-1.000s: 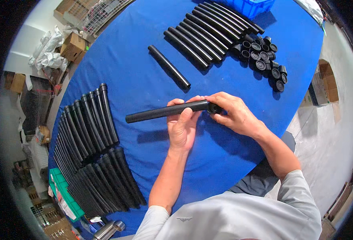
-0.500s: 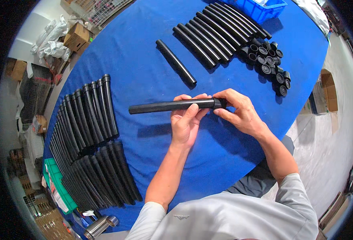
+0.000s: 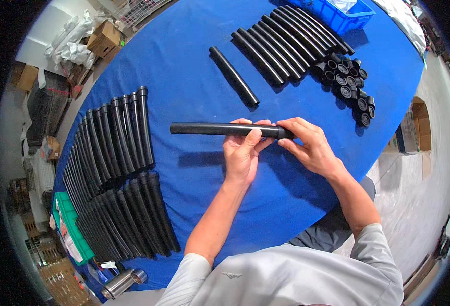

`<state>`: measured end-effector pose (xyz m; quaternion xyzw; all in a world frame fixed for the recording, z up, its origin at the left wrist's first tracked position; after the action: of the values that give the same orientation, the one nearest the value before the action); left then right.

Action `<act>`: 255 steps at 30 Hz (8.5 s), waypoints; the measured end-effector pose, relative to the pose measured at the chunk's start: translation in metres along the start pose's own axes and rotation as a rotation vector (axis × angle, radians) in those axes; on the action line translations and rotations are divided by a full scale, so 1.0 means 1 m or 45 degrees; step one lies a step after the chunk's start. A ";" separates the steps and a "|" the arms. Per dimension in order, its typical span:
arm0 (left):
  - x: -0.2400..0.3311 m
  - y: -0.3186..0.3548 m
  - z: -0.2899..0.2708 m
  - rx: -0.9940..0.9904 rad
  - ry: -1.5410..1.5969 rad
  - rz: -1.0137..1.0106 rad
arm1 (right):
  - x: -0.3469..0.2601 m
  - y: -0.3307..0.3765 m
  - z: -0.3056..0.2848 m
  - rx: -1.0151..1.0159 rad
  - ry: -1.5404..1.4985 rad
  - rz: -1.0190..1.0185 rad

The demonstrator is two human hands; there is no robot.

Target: Manually assembling black plastic tube components and caps at a workstation.

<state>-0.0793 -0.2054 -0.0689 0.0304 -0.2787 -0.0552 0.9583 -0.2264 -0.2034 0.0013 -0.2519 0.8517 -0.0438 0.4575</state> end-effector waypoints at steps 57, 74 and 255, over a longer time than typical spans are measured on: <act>-0.002 0.005 -0.008 0.124 -0.067 -0.038 | -0.006 -0.002 0.001 0.123 -0.062 0.094; 0.014 0.010 -0.018 0.192 -0.242 0.064 | 0.007 0.002 0.021 -0.043 0.032 -0.011; 0.006 -0.006 -0.010 0.078 -0.078 -0.097 | 0.006 0.001 0.006 -0.184 -0.027 0.308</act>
<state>-0.0696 -0.2116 -0.0752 0.0684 -0.3082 -0.0839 0.9452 -0.2250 -0.2049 -0.0070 -0.1801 0.8719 0.0758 0.4490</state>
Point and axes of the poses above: each hand's wrist, its own y-axis away from the middle knuckle, its own z-axis out of the palm, x = y × z, the point moved 7 cm from there along -y, towards the middle knuckle, and after that the axes turned 4 degrees about y, right-handed, at the moved point
